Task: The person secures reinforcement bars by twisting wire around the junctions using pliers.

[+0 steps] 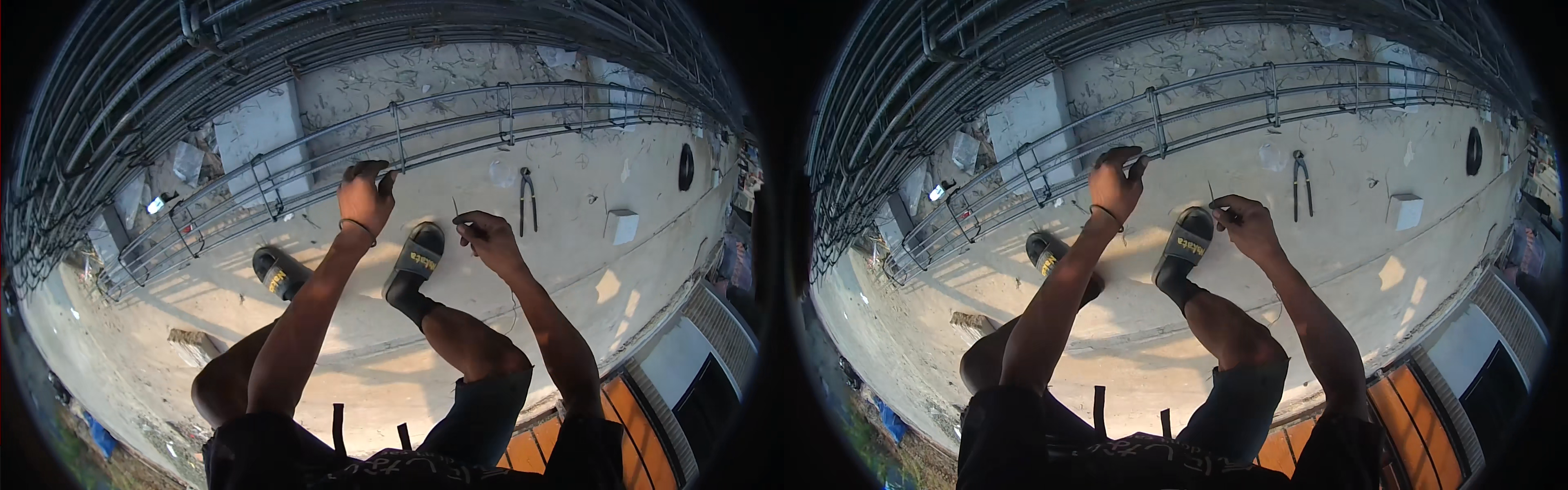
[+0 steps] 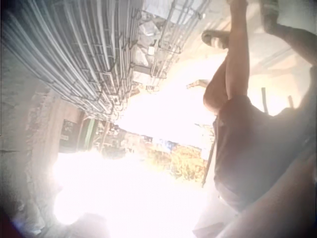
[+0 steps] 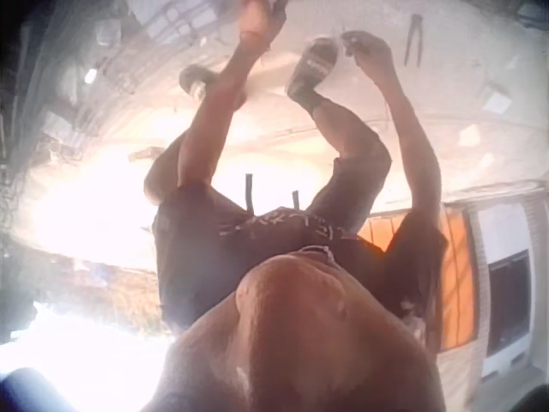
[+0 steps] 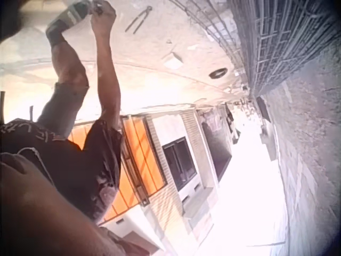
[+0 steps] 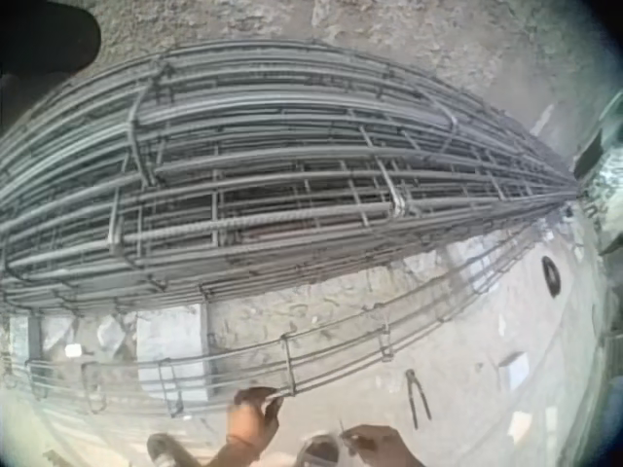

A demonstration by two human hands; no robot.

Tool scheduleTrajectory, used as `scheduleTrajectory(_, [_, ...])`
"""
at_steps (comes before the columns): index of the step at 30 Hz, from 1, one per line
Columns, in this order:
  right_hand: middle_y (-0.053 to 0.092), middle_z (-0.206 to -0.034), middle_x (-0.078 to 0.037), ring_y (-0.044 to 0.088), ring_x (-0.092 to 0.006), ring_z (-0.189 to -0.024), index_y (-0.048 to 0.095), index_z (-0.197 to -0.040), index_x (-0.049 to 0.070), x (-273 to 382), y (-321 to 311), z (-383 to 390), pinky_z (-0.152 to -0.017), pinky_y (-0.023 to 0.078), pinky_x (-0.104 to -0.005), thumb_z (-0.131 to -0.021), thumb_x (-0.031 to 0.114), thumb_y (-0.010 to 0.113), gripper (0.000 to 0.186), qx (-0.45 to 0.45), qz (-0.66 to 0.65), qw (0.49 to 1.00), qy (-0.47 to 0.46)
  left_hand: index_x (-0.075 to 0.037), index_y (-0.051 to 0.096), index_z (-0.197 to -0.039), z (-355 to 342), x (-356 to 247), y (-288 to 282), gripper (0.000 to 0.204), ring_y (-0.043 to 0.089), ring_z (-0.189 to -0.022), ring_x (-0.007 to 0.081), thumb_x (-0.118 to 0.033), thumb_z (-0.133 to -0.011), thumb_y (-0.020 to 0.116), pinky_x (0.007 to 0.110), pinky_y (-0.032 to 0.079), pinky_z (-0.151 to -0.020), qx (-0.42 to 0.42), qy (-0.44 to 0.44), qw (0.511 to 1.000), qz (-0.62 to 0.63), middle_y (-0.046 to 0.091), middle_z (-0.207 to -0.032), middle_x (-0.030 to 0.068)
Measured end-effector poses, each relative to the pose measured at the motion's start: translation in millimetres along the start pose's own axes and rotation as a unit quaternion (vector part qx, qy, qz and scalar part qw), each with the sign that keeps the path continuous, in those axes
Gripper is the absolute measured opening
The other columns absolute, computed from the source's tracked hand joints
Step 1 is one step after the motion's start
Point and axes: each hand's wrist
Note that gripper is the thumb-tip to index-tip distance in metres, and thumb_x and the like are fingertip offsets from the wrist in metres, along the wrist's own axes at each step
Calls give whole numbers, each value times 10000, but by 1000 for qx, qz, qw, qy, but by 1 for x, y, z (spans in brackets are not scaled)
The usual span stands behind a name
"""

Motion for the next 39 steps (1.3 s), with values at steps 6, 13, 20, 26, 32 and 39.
scheduleTrajectory(6, [630, -664, -71, 545, -116, -568, 660, -942, 65, -50, 26, -74, -576, 450, -271, -857, 134, 638, 112, -74, 99, 985, -119, -28, 697, -853, -47, 42, 20, 173, 643, -785, 330, -180, -770, 701, 406, 511, -690, 113, 155, 978, -85, 665, -843, 159])
scheduleTrajectory(13, [631, -711, -20, 536, -79, -643, 679, -980, 45, -73, 44, -110, -572, 407, -234, -855, 76, 626, 140, -62, -74, 991, -97, -8, 693, -843, -43, 55, 35, 295, 636, -635, 209, -302, -829, 681, 332, 501, -599, 318, 34, 947, 11, 665, -716, 110])
scheduleTrajectory(20, [623, -735, -31, 512, -73, -617, 676, -962, 14, -82, 70, -146, -559, 407, -222, -851, 52, 628, 127, -76, -226, 958, -158, -12, 700, -731, -35, 70, 76, 240, 574, -531, 103, -241, -798, 722, 252, 462, -536, 248, -23, 962, 114, 650, -598, 43])
scheduleTrajectory(26, [539, -678, 10, 365, -50, -544, 657, -948, -9, -74, 110, -160, -481, 282, -219, -863, 56, 632, 109, -18, -439, 881, -178, -14, 699, -737, -28, 62, 72, 240, 593, -548, 123, -248, -775, 739, 277, 477, -556, 202, -30, 977, 68, 650, -601, 61])
scheduleTrajectory(32, [528, -698, 2, 376, -65, -578, 642, -895, -32, -76, 112, -159, -526, 297, -227, -852, -9, 581, 78, 27, -486, 848, -212, -28, 703, -848, -17, 47, 61, 290, 614, -608, 189, -255, -697, 801, 310, 490, -576, 8, 109, 994, 29, 666, -758, 95])
scheduleTrajectory(39, [596, -772, -31, 449, -79, -620, 615, -993, -3, -74, 108, -167, -558, 346, -225, -828, -36, 594, 169, 44, -508, 823, -248, -110, 728, -918, -35, 44, 71, 279, 613, -688, 228, -289, -709, 776, 352, 488, -617, 79, 126, 987, -64, 639, -788, 112])
Point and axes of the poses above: each hand's wrist, its own z-axis away from the middle knuckle, its own y-axis out of the palm, x = y × z
